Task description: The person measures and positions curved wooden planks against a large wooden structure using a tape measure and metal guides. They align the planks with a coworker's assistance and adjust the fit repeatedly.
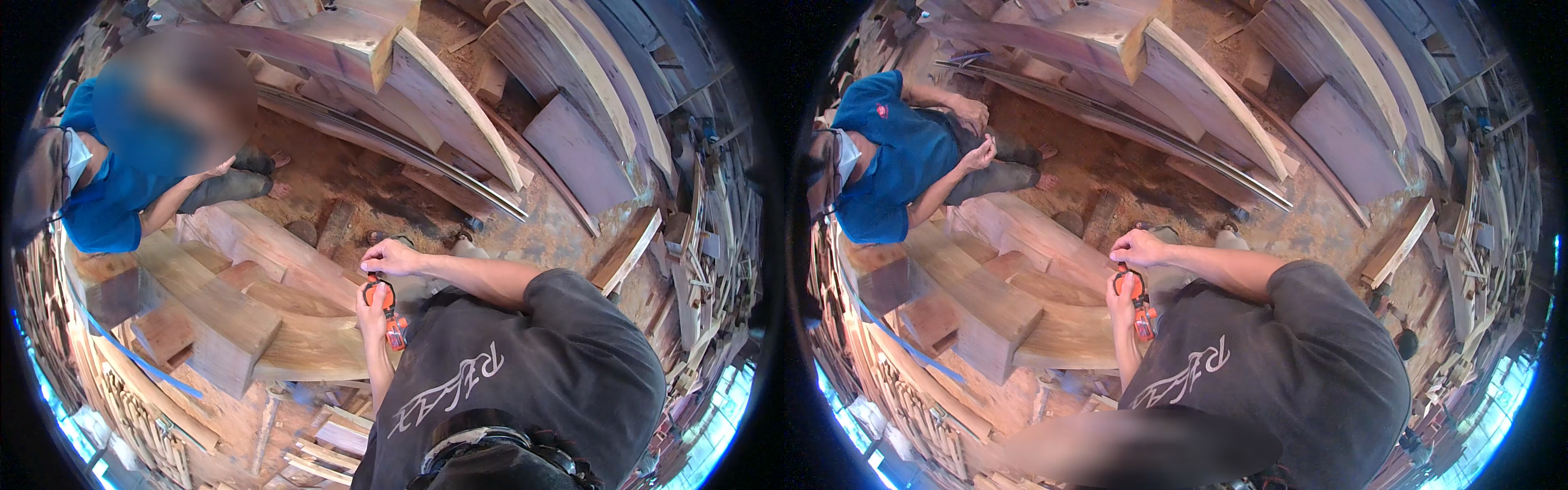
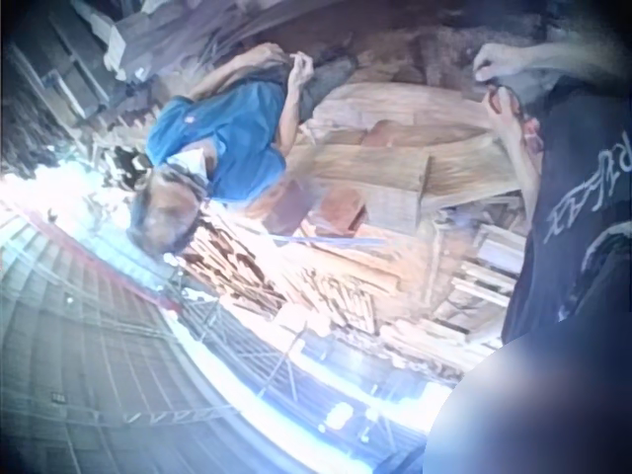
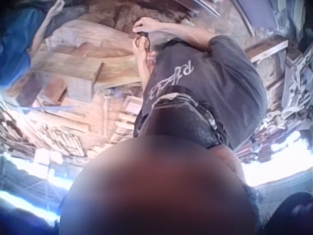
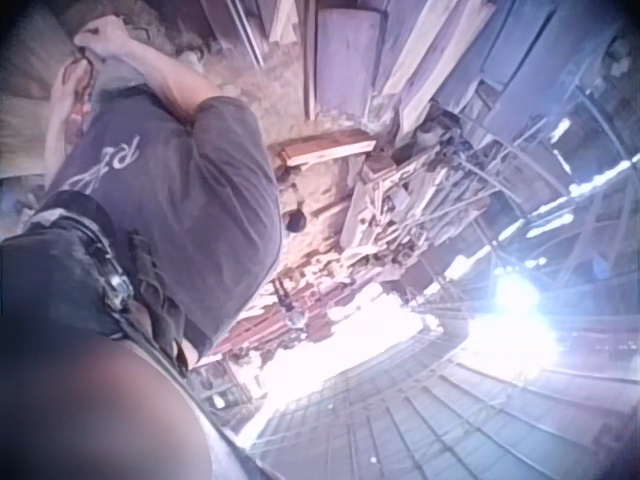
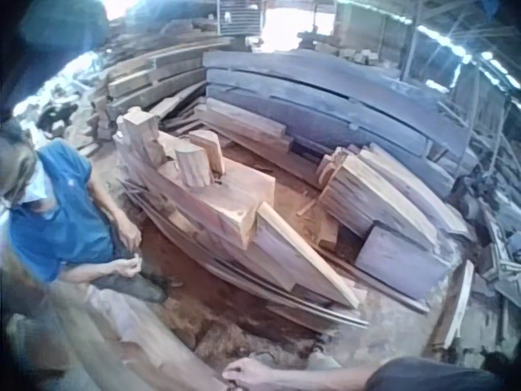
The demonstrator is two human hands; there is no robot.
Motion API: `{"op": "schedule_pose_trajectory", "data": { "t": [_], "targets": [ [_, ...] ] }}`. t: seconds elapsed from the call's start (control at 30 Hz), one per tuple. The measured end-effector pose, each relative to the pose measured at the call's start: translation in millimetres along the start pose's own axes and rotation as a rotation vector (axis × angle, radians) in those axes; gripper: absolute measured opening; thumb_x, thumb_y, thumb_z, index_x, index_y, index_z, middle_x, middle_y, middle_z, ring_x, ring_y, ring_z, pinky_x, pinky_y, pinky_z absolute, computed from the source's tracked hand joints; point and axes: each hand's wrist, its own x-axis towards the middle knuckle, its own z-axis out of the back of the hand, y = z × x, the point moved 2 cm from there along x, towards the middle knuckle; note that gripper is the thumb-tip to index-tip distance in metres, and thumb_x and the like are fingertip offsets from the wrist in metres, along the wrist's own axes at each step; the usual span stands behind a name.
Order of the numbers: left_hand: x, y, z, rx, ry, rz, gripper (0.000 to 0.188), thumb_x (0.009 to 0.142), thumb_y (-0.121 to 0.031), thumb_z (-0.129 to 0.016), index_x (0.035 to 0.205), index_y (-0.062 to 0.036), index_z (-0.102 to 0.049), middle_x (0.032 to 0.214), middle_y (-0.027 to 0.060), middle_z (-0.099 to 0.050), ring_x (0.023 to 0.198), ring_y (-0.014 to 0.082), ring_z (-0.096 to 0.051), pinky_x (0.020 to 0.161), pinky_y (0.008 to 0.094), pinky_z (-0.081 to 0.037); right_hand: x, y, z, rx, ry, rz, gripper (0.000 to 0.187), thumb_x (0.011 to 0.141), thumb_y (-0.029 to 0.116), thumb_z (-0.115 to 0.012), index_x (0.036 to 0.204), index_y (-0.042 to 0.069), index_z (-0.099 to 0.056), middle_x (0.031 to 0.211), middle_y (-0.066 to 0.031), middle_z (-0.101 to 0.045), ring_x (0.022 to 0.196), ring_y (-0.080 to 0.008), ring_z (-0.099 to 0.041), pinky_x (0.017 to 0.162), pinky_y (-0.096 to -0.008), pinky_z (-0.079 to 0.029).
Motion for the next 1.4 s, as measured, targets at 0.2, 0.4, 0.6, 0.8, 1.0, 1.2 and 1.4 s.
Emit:
{"op": "schedule_pose_trajectory", "data": {
  "t": [0.2,0.4,0.6,0.8,1.0,1.2,1.4],
  "targets": [
    [-30,52,-70,-0.04,-0.083,0.03,0.048,0.096,-0.04,-0.073,0.125,-0.0061,-0.054,0.098,0.0062,-0.064,0.072,0.0135,-0.065,0.049,0.0311,-0.058,-33,-52,17,-0.069,-0.06,0.079,0.029,0.094,0.03,-0.072,0.101,0.003,-0.076,0.084,-0.0111,-0.075,0.078,-0.0206,-0.072,0.072,-0.0383,-0.056],
    [-72,99,-127,-0.143,-0.139,0.041,0.05,0.097,-0.041,-0.072,0.126,-0.0052,-0.053,0.1,0.0087,-0.063,0.066,0.015,-0.062,0.048,0.0328,-0.057,-80,-101,27,-0.108,-0.056,-0.015,0.028,0.088,0.029,-0.076,0.098,0.003,-0.074,0.084,-0.0136,-0.073,0.079,-0.0259,-0.073,0.072,-0.0406,-0.056],
    [-98,122,-134,-0.14,-0.142,0.129,0.056,0.095,-0.04,-0.074,0.133,-0.0061,-0.051,0.1,0.0087,-0.067,0.071,0.0168,-0.068,0.049,0.0325,-0.057,-87,-122,25,-0.283,-0.146,0.072,0.024,0.087,0.026,-0.074,0.094,0.004,-0.074,0.086,-0.0169,-0.073,0.081,-0.0327,-0.072,0.074,-0.0444,-0.055],
    [-126,167,-117,-0.032,0.06,0.212,0.054,0.093,-0.043,-0.076,0.127,-0.0058,-0.055,0.096,0.0076,-0.068,0.072,0.0171,-0.071,0.046,0.0316,-0.056,-80,-140,23,-0.379,-0.286,0.01,0.024,0.087,0.025,-0.072,0.094,0.001,-0.07,0.09,-0.0208,-0.072,0.091,-0.0389,-0.071,0.08,-0.0477,-0.056],
    [-173,203,-71,0.07,0.049,0.11,0.055,0.089,-0.039,-0.081,0.124,-0.0018,-0.062,0.106,0.0095,-0.071,0.09,0.0141,-0.069,0.084,0.0299,-0.055,-44,-130,36,-0.566,-0.313,-0.122,0.025,0.088,0.024,-0.066,0.101,0.004,-0.072,0.101,-0.0221,-0.074,0.1,-0.0398,-0.071,0.087,-0.05,-0.056],
    [-231,222,-28,0.11,0.016,0.234,0.061,0.087,-0.045,-0.081,0.125,-0.0005,-0.065,0.108,0.0142,-0.072,0.102,0.0183,-0.067,0.089,0.0333,-0.053,-26,-127,27,-0.567,-0.401,-0.208,0.028,0.089,0.027,-0.066,0.105,0.005,-0.072,0.107,-0.0214,-0.074,0.105,-0.039,-0.071,0.091,-0.0495,-0.055],
    [-281,254,-50,0.159,-0.084,0.228,0.055,0.087,-0.041,-0.082,0.124,-0.0026,-0.066,0.108,0.0123,-0.073,0.097,0.0176,-0.068,0.088,0.0322,-0.053,-16,-145,39,-0.364,-0.305,-0.177,0.043,0.09,0.041,-0.073,0.109,0.003,-0.073,0.096,-0.0166,-0.076,0.092,-0.028,-0.073,0.083,-0.0414,-0.056]
  ]
}}
